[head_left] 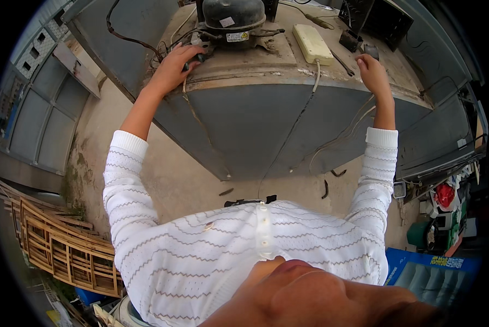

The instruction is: The person uses pliers to strip the insulation from wires connected to a motor on a metal surface. They then use a screwdriver to tighten connections on the motor's terminal block.

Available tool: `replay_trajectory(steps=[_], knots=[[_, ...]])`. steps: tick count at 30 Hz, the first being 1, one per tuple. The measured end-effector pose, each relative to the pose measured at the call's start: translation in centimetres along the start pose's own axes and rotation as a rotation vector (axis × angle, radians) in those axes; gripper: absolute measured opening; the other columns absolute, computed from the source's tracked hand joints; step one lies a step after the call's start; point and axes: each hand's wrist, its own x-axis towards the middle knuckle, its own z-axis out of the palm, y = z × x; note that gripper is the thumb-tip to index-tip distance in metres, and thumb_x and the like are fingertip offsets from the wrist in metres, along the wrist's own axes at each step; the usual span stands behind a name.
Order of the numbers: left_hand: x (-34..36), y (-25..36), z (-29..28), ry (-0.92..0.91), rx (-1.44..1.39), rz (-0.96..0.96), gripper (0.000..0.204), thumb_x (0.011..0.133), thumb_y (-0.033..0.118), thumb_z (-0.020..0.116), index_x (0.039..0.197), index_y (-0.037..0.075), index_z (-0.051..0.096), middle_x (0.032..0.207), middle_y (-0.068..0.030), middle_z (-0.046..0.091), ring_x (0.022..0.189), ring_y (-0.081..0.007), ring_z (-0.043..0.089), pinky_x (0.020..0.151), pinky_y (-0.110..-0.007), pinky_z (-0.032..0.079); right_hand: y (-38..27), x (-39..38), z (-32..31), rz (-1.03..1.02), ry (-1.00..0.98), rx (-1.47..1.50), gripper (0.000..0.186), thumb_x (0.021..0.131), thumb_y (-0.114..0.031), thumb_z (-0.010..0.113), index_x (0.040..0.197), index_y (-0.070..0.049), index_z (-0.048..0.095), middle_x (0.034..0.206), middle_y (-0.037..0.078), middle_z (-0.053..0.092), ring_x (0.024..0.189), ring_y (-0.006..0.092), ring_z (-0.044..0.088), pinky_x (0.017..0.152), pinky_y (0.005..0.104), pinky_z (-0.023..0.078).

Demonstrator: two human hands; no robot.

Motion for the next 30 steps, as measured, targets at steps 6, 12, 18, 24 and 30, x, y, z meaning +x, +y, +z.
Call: replay_trajectory(steps=[6, 12, 18, 24, 30], knots=[[-0.7, 3.3, -0.8, 0.211, 0.071, 0.236, 0.042, 0.081, -0.005, 0.068, 0.119, 0.013, 0.062, 0.121, -0.0041, 0.066, 0.115, -0.0266, 0.062, 0.111, -0.048, 0.042, 4.3, 0.9, 1.5, 0.089, -0.011, -0.142, 0.031, 0.095, -0.03, 0.056, 0.105, -0.004, 0.07, 0.101, 0.021, 0.071, 0.098, 0.0406, 0.066, 0.086, 0.047, 0.051], [-1.2, 6.1, -2.8, 0.411, -0.021, 0.293, 0.048, 0.073, -0.011, 0.066, 0.117, 0.01, 0.065, 0.119, -0.0056, 0.067, 0.116, -0.0283, 0.063, 0.104, -0.046, 0.049, 0.9, 2.8, 3.4, 0.184, -0.29, -0.305, 0.045, 0.091, -0.043, 0.065, 0.105, -0.001, 0.071, 0.11, 0.02, 0.07, 0.105, 0.0369, 0.066, 0.09, 0.0457, 0.052], [-1.9, 10.5, -5.1, 0.613, -0.234, 0.319, 0.033, 0.082, -0.008, 0.068, 0.113, 0.003, 0.064, 0.115, -0.01, 0.069, 0.111, -0.0294, 0.065, 0.098, -0.039, 0.052, 2.7, 5.9, 5.2, 0.159, -0.405, -0.414, 0.041, 0.09, -0.038, 0.069, 0.103, 0.001, 0.071, 0.106, 0.022, 0.071, 0.102, 0.0386, 0.067, 0.086, 0.0454, 0.053], [0.3, 13.2, -8.5, 0.62, -0.887, 0.153, 0.034, 0.096, 0.01, 0.066, 0.128, 0.004, 0.057, 0.117, -0.009, 0.069, 0.111, -0.0311, 0.066, 0.098, -0.035, 0.05, -0.2, 5.3, 4.7, 0.248, -0.402, -0.465, 0.033, 0.093, -0.033, 0.064, 0.111, -0.006, 0.07, 0.12, 0.019, 0.067, 0.112, 0.0395, 0.063, 0.091, 0.0483, 0.05], [10.2, 16.5, -9.8, 0.592, -1.041, -0.048, 0.022, 0.102, 0.019, 0.055, 0.121, 0.008, 0.055, 0.107, -0.003, 0.063, 0.098, -0.0146, 0.066, 0.075, -0.026, 0.058, 1.5, 4.2, 5.5, 0.281, -0.269, -0.377, 0.037, 0.098, -0.033, 0.05, 0.121, -0.007, 0.064, 0.127, 0.019, 0.064, 0.119, 0.04, 0.06, 0.096, 0.0551, 0.045]])
